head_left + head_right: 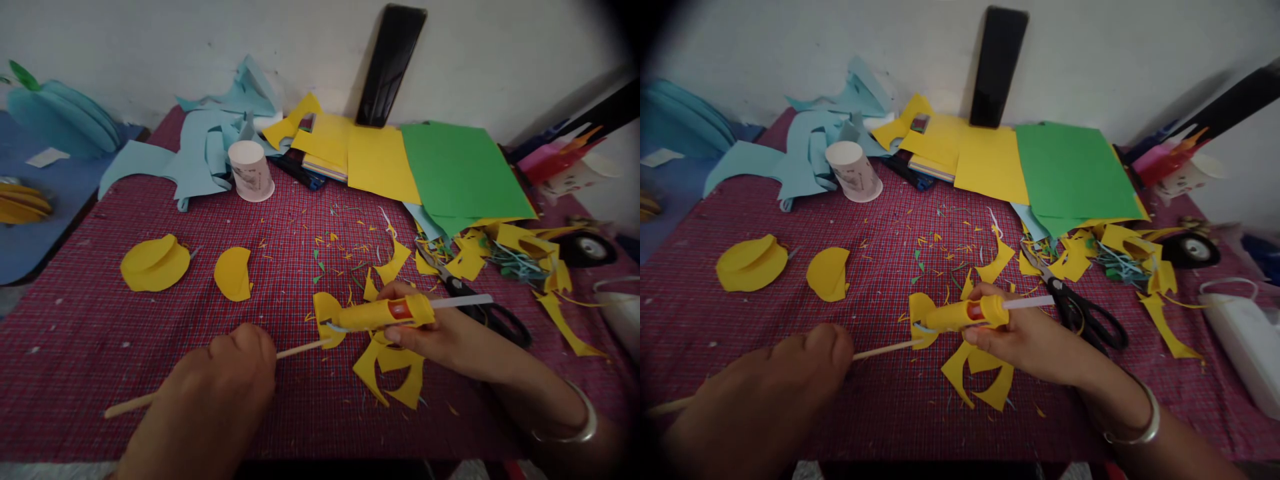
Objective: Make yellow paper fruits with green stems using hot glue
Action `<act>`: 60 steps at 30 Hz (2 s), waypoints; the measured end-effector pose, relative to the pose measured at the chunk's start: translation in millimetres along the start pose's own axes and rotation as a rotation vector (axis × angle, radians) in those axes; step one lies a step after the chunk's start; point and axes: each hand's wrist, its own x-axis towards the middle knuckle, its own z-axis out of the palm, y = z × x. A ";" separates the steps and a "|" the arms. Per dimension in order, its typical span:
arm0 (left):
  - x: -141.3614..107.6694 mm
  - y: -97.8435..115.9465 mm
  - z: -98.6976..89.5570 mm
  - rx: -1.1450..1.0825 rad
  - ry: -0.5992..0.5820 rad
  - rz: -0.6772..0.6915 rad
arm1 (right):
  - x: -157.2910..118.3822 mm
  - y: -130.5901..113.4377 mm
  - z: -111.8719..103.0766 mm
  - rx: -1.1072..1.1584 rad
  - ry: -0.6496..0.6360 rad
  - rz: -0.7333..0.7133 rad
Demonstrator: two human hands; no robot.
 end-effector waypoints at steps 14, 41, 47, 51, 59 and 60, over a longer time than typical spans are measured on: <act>-1.0 -3.2 3.1 -0.066 -0.032 0.020 | 9.1 -2.2 1.3 0.067 0.093 0.009; -1.8 1.7 -5.8 0.029 -0.126 0.006 | 14.3 -9.5 8.3 0.197 0.108 0.041; -3.2 0.5 -2.7 0.000 -0.125 0.029 | 10.6 -10.2 2.4 0.104 0.123 0.050; -3.6 -0.7 -2.1 0.003 -0.109 0.041 | 4.6 -2.0 -1.3 0.017 0.171 0.044; -4.4 0.4 -0.5 0.035 -0.092 0.026 | 6.1 -5.0 1.4 0.071 0.152 0.016; -4.6 0.5 -0.2 0.040 -0.094 0.029 | 7.2 -6.6 2.1 0.080 0.142 0.013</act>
